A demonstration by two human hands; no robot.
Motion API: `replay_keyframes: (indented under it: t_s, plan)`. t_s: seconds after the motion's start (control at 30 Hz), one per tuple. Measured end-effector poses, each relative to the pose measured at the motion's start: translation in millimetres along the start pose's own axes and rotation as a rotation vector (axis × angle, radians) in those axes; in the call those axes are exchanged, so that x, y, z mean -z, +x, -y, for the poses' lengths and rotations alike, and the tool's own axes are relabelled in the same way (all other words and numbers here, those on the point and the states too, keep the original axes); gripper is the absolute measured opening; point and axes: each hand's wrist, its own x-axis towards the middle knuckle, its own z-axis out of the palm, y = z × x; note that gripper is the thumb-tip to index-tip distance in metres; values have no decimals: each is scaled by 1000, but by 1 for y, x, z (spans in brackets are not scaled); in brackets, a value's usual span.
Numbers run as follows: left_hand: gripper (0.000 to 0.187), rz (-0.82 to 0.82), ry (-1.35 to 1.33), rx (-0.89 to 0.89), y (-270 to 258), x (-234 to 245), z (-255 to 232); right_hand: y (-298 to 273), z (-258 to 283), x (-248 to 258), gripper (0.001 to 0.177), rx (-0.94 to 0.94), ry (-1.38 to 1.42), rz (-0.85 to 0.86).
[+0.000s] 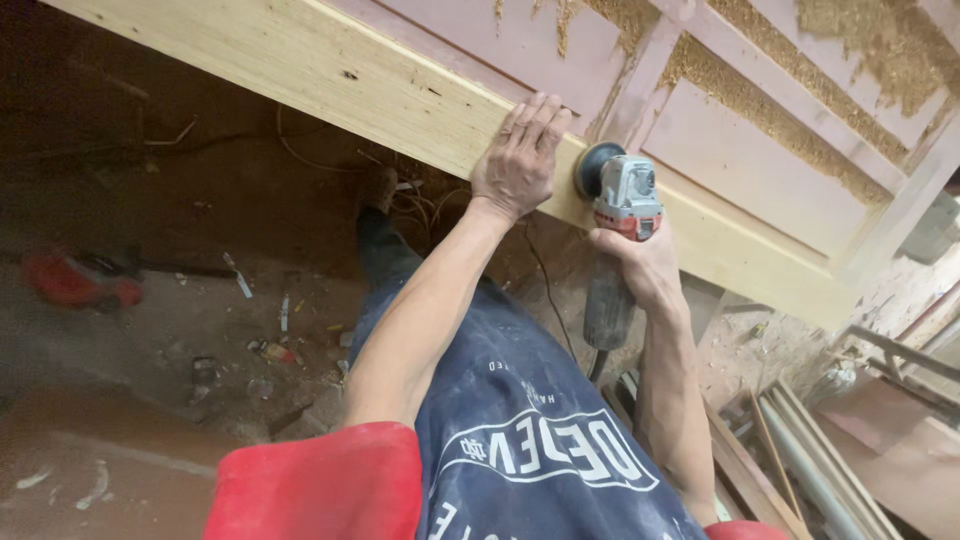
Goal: The person uses an orbital sander to smooth the surface of a large wooden door panel. They move the sander along the edges and flat surfaces, generating sawdust as they work.
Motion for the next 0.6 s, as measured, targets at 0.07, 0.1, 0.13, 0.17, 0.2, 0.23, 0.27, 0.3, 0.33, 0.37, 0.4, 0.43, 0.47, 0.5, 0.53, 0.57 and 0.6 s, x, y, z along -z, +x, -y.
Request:
replay_keyframes:
  t_s: [0.07, 0.1, 0.13, 0.17, 0.2, 0.23, 0.27, 0.3, 0.33, 0.37, 0.4, 0.43, 0.47, 0.5, 0.53, 0.57, 0.6]
  plan:
    - [46, -16, -78, 2, -3, 0, 0, -8, -1, -11, 44, -21, 20, -19]
    - [44, -16, -121, 9, -5, 1, 2, -11, 1, -18, 46, -33, 35, -32]
    - [42, -15, -165, 17, -5, 2, 2, -11, 5, -24, 51, -66, 50, -38]
    - [43, -37, -266, 74, -7, 3, 4, -9, 7, -29, 56, -98, 69, -45]
    - [44, -57, -367, 132, -8, 4, 6, -6, 11, -34, 61, -129, 89, -52]
    - [45, -69, -469, 181, -4, 6, 10, -4, 14, -39, 63, -101, 34, -67]
    - [45, -35, -340, 153, 0, 9, 17, -1, 17, -42, 66, -75, -21, -82]
    - [45, 1, -216, 123, 1, 12, 24, -1, 18, -43, 68, -59, -79, -101]
    - [44, 33, -93, 90, 4, 15, 33, -2, 17, -42, 68, -93, -77, -115]
    - [43, 66, 68, 27, 6, 19, 43, -2, 16, -40, 67, -128, -79, -128]
    - [46, 92, 228, -40, 11, 21, 51, -2, 13, -36, 67, -163, -79, -140]
    - [51, 135, 258, -6, 13, 22, 53, -4, 10, -33, 68, -177, -61, -163]
    - [56, 177, 290, 27, 12, 25, 54, -6, 5, -28, 69, -192, -42, -186]
    - [61, 217, 327, 67, 12, 27, 53, -7, 1, -23, 70, -204, -27, -202]
    - [64, 248, 313, 91, 13, 29, 52, -9, -4, -18, 69, -211, 12, -231]
    - [66, 273, 303, 124, 15, 31, 48, -9, -9, -9, 68, -212, 45, -254]
    - [69, 299, 292, 157, 16, 32, 43, -10, -13, 0, 67, -214, 78, -278]
